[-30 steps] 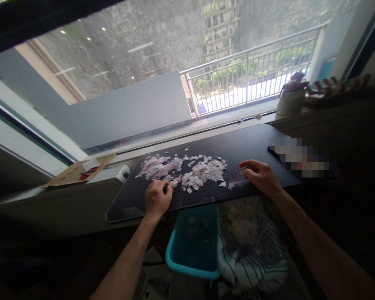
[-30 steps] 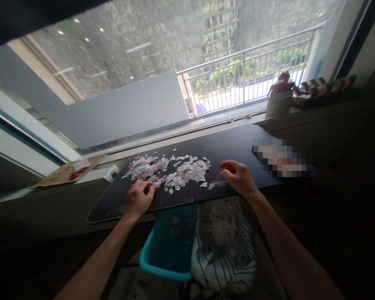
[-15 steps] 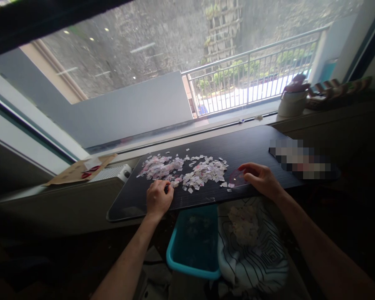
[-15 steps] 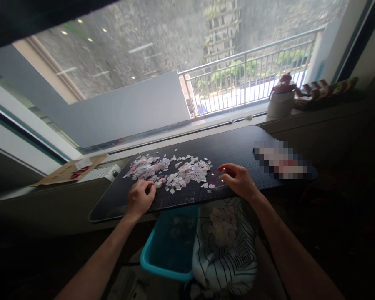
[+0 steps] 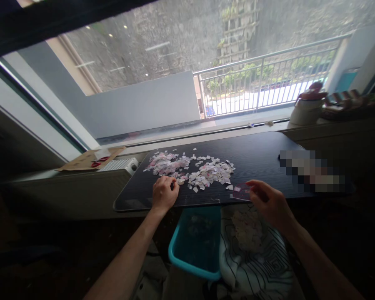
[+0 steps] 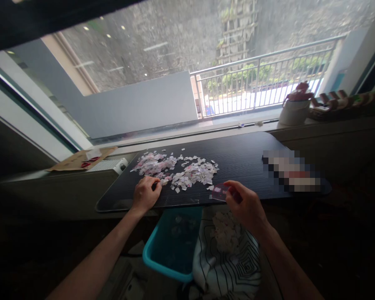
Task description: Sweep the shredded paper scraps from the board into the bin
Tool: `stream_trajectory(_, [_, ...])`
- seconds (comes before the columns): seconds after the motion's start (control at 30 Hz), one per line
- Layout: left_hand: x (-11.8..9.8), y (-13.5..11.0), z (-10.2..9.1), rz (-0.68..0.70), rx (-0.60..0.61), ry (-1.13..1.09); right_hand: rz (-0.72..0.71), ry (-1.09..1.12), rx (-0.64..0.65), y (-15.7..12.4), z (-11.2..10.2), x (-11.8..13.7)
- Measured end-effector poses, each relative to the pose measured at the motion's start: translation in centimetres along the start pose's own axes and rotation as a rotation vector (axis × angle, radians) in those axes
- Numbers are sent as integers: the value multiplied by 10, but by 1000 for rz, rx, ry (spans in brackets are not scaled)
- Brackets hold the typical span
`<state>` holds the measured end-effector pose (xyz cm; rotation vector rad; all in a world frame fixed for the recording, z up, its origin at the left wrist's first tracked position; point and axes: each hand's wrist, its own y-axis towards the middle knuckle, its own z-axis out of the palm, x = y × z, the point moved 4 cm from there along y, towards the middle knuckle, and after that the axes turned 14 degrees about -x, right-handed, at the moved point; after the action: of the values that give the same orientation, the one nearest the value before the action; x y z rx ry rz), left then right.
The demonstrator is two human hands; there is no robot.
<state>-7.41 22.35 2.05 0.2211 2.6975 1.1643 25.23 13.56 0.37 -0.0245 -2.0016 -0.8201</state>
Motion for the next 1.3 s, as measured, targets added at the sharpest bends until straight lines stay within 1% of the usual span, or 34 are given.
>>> stream_trajectory(0.13, [-1, -1, 0, -11, 0, 6, -102, -71, 4, -21, 3, 18])
stream_trajectory(0.17, [-1, -1, 0, -13, 0, 7, -127, -96, -12, -23, 3, 21])
stream_trajectory(0.27, [-2, -2, 0, -18, -3, 5, -188, -200, -120, -27, -1, 24])
stream_trajectory(0.33, [-2, -2, 0, -23, -5, 2, -212, -250, -147, -28, 0, 26])
stream_trajectory(0.43, [-4, -3, 0, -34, -4, 0, -250, -244, -75, -32, 12, 33])
stream_trajectory(0.57, [-5, -4, -1, -49, 2, 7, -338, -198, 30, -36, 32, 51])
stream_trajectory(0.67, [-6, -4, -1, -59, 6, 14, -393, -182, 78, -35, 40, 58])
stream_trajectory(0.73, [-6, -4, -1, -65, 9, 17, -412, -178, 79, -33, 38, 56])
stream_trajectory(0.77, [-6, -4, -1, -69, 10, 18, -418, -184, 59, -31, 35, 54])
stream_trajectory(0.87, [-7, -4, -2, -76, 17, 20, -424, -250, -50, -27, 19, 43])
stream_trajectory(0.93, [-8, -4, -2, -77, 21, 21, -433, -285, -86, -28, 12, 40])
stream_trajectory(1.0, [-8, -5, -2, -79, 22, 24, -456, -270, -62, -32, 9, 41])
stream_trajectory(1.1, [-8, -4, -2, -77, 22, 27, -479, -210, 14, -38, 12, 48])
stream_trajectory(1.17, [-8, -4, -2, -74, 22, 28, -476, -198, 13, -40, 12, 51])
stream_trajectory(1.27, [-8, -4, -2, -72, 21, 30, -471, -212, -26, -41, 10, 50])
stream_trajectory(1.3, [-8, -4, -2, -72, 22, 32, -471, -210, -17, -42, 10, 50])
